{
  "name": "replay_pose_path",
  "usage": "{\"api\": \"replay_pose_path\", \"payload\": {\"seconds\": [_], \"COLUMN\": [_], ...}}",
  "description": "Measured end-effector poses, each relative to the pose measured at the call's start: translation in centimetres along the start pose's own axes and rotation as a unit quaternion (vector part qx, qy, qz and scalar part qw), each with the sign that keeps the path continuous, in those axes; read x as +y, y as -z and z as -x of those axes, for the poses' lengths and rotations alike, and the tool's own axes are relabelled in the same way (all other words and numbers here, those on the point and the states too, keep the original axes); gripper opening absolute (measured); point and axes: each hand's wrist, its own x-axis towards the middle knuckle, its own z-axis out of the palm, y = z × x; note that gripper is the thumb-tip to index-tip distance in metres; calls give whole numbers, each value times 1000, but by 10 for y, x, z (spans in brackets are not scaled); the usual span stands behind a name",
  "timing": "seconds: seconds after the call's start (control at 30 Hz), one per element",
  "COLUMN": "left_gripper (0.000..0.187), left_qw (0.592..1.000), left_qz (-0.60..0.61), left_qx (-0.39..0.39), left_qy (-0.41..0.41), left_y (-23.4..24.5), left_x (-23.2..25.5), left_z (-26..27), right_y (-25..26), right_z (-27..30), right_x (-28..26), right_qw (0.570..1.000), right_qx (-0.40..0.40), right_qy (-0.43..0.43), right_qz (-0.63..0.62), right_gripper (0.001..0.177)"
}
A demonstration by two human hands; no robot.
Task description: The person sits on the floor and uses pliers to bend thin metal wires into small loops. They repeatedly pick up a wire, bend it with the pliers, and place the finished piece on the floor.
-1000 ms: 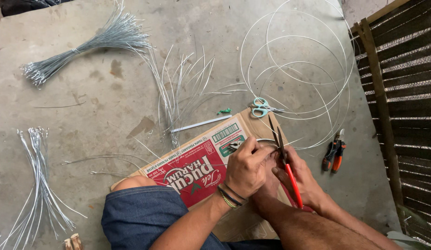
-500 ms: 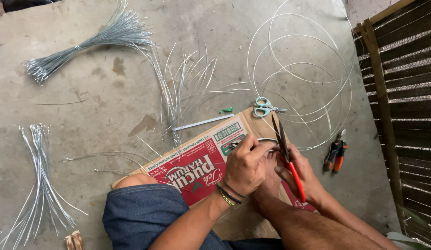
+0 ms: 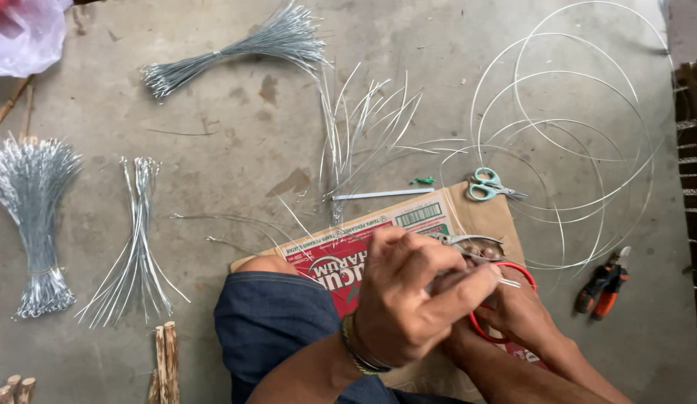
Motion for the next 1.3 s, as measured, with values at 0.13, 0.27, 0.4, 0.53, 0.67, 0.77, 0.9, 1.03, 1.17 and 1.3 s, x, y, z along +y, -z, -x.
{"api": "replay_pose_path", "payload": {"seconds": [0.13,0.27,0.4,0.53,0.67,0.77,0.9,1.03,1.17,1.3], "left_gripper": [22,28,10,23,26,23,24,36,57,38], "left_qw": [981,921,797,771,868,870,892,879,869,631], "left_qz": [-162,-269,-221,-137,-22,21,55,168,194,511], "left_qx": [-76,-155,-331,-384,-293,-262,-251,-282,-219,-101], "left_qy": [72,236,454,490,399,417,372,345,399,575], "left_y": [10,30,42,41,34,15,-21,-77,-132,-165], "left_x": [-46,-114,-160,-173,-165,-158,-144,-128,-115,-127], "left_z": [22,62,100,109,99,87,75,78,91,93], "right_y": [-5,-7,10,31,53,66,59,26,-4,-15], "right_z": [-5,-7,-12,-10,-12,-19,-23,-43,-71,-50], "right_x": [4,-8,-22,-28,0,33,51,34,1,-15], "right_qw": [999,992,995,994,975,963,956,981,979,995], "right_qx": [-38,-3,-21,-55,100,155,163,153,90,45], "right_qy": [-5,88,68,-83,-137,-194,-205,-46,-16,-8], "right_qz": [32,93,68,-48,-146,-103,-136,-113,-184,-85], "right_gripper": [74,61,57,44,38,32,28,39,51,29]}}
